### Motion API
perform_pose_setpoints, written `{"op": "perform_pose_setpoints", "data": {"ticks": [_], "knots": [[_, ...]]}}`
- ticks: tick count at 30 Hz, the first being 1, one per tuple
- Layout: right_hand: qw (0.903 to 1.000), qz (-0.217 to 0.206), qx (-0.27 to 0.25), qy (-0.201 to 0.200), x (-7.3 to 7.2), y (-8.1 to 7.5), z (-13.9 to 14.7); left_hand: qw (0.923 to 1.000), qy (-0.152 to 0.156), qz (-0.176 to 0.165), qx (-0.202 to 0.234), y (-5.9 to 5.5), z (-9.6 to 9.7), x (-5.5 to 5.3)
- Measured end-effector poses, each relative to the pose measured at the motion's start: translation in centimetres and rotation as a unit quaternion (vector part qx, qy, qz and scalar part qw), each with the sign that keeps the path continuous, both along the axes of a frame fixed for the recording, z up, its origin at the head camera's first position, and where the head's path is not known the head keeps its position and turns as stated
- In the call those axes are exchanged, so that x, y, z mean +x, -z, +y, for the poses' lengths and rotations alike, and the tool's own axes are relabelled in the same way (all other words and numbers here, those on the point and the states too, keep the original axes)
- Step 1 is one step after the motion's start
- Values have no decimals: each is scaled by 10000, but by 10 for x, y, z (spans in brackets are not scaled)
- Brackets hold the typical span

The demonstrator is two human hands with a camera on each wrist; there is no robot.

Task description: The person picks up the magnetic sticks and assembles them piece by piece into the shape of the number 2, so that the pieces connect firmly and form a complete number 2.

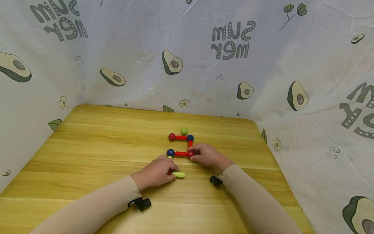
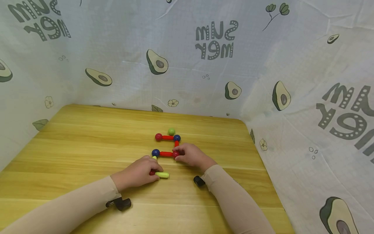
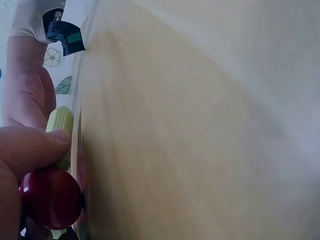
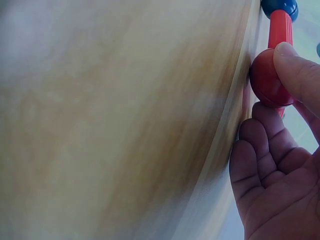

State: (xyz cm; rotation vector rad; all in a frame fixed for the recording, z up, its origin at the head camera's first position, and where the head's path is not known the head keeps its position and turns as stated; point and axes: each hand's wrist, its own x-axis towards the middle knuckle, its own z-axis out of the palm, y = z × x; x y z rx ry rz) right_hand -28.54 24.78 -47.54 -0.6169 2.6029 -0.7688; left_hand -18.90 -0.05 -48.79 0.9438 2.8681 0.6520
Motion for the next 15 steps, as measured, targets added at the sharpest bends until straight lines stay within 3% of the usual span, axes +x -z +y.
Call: {"op": "perform_pose_setpoints", "data": {"ticks": [15], "knots": [[10000, 17, -25, -15, 1, -1, 0, 9989, -137, -252, 378, 4, -3, 0]]}}
